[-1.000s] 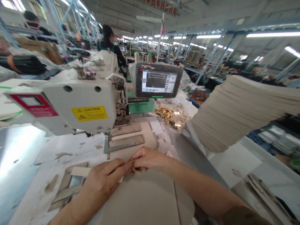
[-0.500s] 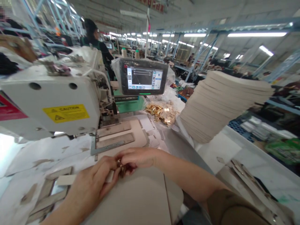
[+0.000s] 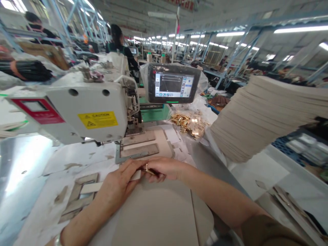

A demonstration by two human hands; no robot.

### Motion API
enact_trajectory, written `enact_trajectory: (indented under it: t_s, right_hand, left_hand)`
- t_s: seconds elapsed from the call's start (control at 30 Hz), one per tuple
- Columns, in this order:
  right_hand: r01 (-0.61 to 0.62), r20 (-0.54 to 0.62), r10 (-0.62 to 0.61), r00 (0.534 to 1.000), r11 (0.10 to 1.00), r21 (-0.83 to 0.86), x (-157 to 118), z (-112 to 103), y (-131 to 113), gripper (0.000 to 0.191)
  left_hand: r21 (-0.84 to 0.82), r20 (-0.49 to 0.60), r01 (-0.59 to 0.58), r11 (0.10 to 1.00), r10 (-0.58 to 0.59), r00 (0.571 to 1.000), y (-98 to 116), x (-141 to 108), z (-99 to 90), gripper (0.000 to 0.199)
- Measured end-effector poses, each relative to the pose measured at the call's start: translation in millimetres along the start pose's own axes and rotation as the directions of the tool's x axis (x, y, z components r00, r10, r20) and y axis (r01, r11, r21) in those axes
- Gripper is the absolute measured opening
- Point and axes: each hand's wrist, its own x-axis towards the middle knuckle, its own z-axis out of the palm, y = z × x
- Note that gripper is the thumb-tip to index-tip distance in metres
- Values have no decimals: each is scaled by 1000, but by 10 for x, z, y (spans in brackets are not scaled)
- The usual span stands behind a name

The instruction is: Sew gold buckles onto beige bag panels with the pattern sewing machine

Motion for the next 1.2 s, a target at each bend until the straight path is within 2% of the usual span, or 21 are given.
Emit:
enact_trajectory:
  t_s: [0.07, 0.23, 0.53, 0.6, 0.7, 0.8, 0.9, 0.97, 1.1, 1.2]
  right_hand:
    - [-10, 56, 11, 998, 1000, -17, -2, -48, 19, 9]
    - [57, 165, -59, 985, 998, 14, -8, -123, 30, 10]
    - [-30, 304, -29, 952, 982, 188, 20, -136, -9, 22]
    - [-26, 282, -38, 959, 975, 220, 45, -148, 9, 22]
    - [-10, 129, -21, 991, 973, 233, 89, -148, 43, 21]
    - [-23, 7, 22, 1000, 976, 216, 105, -136, 59, 17]
    - [1, 13, -4, 1000, 978, 211, 69, -135, 32, 12]
    - [52, 31, -59, 998, 981, 186, 32, -137, 4, 17]
    - [243, -11, -245, 969, 966, -81, 18, -111, 5, 31]
    - [296, -32, -310, 950, 931, -212, 70, -80, 51, 36]
  left_hand:
    - [-30, 11, -6, 1000, 7, 1000, 3, 12, -15, 24]
    - [-110, 51, -22, 994, 28, 998, 33, 34, -35, 17]
    - [-150, 107, -13, 989, 30, 994, 0, 25, -62, 13]
    - [-126, 115, -53, 991, 68, 991, 10, 25, -75, 18]
    - [-32, 131, -130, 991, 133, 982, 24, 5, -73, 23]
    - [58, 128, -138, 989, 129, 983, 19, -31, -35, 23]
    - [66, 66, -58, 996, 54, 996, -11, -46, 2, 16]
    - [21, 23, 45, 999, -46, 999, -35, -28, 9, 9]
    - [-92, 1, 247, 965, -248, 969, -61, 61, -1, 12]
    - [-114, -25, 336, 935, -340, 940, -72, 117, 9, 17]
